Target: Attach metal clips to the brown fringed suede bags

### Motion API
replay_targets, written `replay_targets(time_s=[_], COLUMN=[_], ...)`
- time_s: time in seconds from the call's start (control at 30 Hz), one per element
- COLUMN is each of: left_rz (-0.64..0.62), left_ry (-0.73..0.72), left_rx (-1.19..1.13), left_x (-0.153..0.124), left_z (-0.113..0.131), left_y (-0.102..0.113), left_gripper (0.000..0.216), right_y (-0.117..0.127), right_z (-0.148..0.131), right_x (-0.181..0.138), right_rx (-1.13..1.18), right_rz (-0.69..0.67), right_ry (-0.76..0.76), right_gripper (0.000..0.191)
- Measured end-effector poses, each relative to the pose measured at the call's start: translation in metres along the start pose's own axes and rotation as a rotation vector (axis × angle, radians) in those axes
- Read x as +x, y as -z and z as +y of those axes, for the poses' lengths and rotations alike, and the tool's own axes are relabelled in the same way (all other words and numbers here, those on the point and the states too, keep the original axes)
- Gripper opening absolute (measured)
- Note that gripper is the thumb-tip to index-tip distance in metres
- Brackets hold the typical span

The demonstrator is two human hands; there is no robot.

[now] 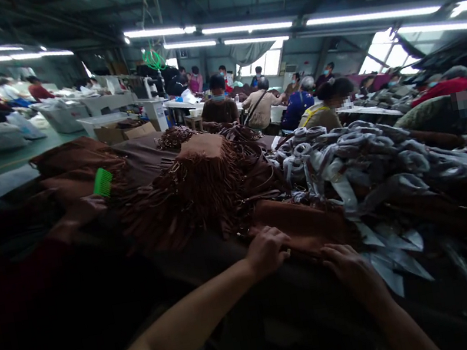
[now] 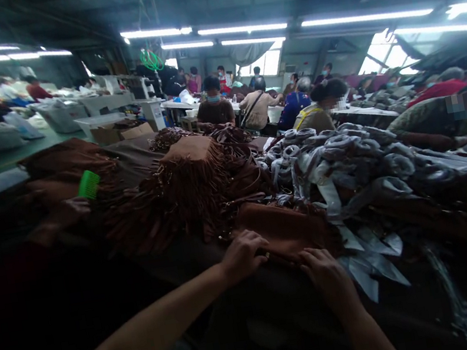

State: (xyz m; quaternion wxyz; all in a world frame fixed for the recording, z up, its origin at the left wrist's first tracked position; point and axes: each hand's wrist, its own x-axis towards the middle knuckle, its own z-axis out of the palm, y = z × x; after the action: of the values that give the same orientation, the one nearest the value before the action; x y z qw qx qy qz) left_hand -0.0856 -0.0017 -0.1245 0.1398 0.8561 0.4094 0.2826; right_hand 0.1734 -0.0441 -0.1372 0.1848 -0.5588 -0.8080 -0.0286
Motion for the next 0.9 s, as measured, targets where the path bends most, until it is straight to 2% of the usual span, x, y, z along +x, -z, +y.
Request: replay_targets(time_s=[0.1,0.23,0.43,0.57,0.67,0.8,0.9], left_rz=[-0.017,0.008,0.100,0.010,-0.059,-0.131,-0.167], left_ry=[-0.022,-0.002,-0.105,-0.298,-0.366,-0.266,-0.089], left_rx=[0.031,0.128,0.368,0.540,0.628,0.641,0.565], left_x=[0.003,0.006,0.009,0.004,0.000,-0.001,-0.007], left_z=[0.017,0.029,0.043,0.045,0.048,0.053,0.040], left_y=[-0.017,-0.035,-0.037,-0.037,-0.040,-0.030,-0.006], left_gripper=[0.041,0.028,0.018,0.019,0.021,0.020,0.018], right_y=[0.000,-0.004,-0.003,0.005,0.007,0.004,0.000], right_z=[0.004,0.009,0.012,0.012,0.011,0.013,0.015], right_x=[0.001,0.001,0.002,0.004,0.002,-0.004,-0.007], right_rx=[-0.017,-0.035,0.117,0.230,0.243,0.223,0.216], right_rz=[0.015,0.068,0.136,0.064,0.000,0.002,0.019], right_ry=[0.082,0.125,0.067,0.069,0.128,0.142,0.074], right_gripper=[0.026,0.027,0.031,0.030,0.027,0.026,0.028])
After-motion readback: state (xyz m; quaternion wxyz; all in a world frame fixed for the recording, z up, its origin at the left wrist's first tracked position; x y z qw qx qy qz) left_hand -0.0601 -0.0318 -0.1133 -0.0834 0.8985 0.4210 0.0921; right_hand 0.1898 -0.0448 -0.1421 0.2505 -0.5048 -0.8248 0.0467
